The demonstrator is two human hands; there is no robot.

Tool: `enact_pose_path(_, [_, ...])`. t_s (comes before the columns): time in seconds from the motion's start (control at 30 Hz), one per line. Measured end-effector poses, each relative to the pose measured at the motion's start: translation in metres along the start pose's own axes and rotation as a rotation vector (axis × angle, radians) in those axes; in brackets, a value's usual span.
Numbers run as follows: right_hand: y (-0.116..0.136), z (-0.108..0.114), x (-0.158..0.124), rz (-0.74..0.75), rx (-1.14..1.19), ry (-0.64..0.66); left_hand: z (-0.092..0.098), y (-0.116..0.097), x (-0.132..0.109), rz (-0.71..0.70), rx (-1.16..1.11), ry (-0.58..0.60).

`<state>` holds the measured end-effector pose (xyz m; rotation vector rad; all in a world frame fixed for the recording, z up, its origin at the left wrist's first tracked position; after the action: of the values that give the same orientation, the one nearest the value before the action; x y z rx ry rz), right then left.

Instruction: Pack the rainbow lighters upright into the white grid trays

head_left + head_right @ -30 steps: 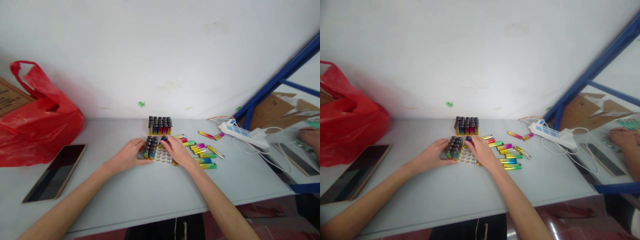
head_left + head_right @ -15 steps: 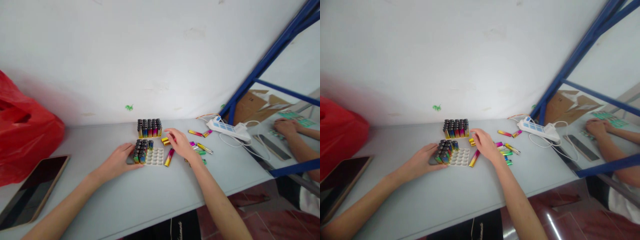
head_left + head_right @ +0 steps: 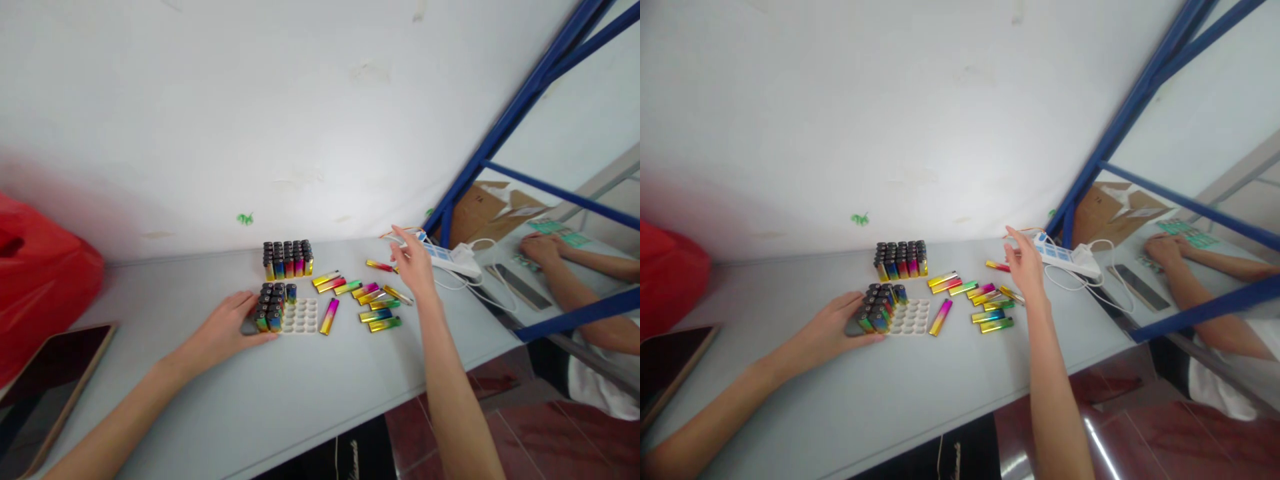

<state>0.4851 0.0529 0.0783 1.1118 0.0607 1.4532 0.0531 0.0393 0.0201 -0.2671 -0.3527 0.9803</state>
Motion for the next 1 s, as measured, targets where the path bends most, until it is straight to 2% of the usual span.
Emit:
enact_pose_path(0.13, [-0.039, 0.007, -0.005, -0.005, -0.168, 0.045, 0.000, 0.001, 0.001, -0.004, -0.002, -0.023])
enact_pose_path(0.23, [-0.064, -0.004, -0.016, 0.007, -0.259, 0.175, 0.001, 0.000, 0.001, -0.006, -0.005, -0.022])
enact_pose_path(0.3, [-0.071, -0.012, -0.023, 0.004, -0.280, 0.268, 0.001, -0.001, 0.001, -0.009, -0.003, -0.022])
enact_pose_path(0.4, [-0.061, -0.019, -0.035, 0.042, -0.259, 0.378, 0.001, -0.001, 0.001, -0.015, 0.011, -0.033])
enact_pose_path(0.57, [-0.021, -0.019, -0.054, 0.087, -0.111, 0.453, 0.001, 0.001, 0.001, -0.005, 0.020, -0.029])
enact_pose_path(0.63, [-0.012, -0.014, -0.059, 0.064, -0.035, 0.442, 0.000, 0.001, 0.001, -0.002, 0.017, -0.009])
enact_pose_path(0.7, [-0.011, -0.004, -0.059, 0.013, 0.019, 0.375, -0.001, 0.000, 0.002, -0.002, 0.012, 0.008])
enact_pose_path(0.83, [-0.026, 0.022, -0.055, -0.118, 0.051, 0.179, -0.001, 0.002, 0.002, 0.003, -0.013, 0.001])
enact_pose_path(1.0, [-0.037, 0.042, -0.059, -0.228, 0.062, 0.050, -0.002, 0.002, 0.002, 0.014, -0.006, 0.003])
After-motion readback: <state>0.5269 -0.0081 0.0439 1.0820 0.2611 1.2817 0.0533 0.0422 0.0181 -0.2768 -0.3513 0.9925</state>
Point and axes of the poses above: each hand's wrist, its own x-axis towards the middle knuckle, its own z-axis out of the back of the hand, y = z × x, the point moved 7 cm from there along x, towards the middle knuckle, and after that the axes turned 1 degree about x, right-handed, at the moved point
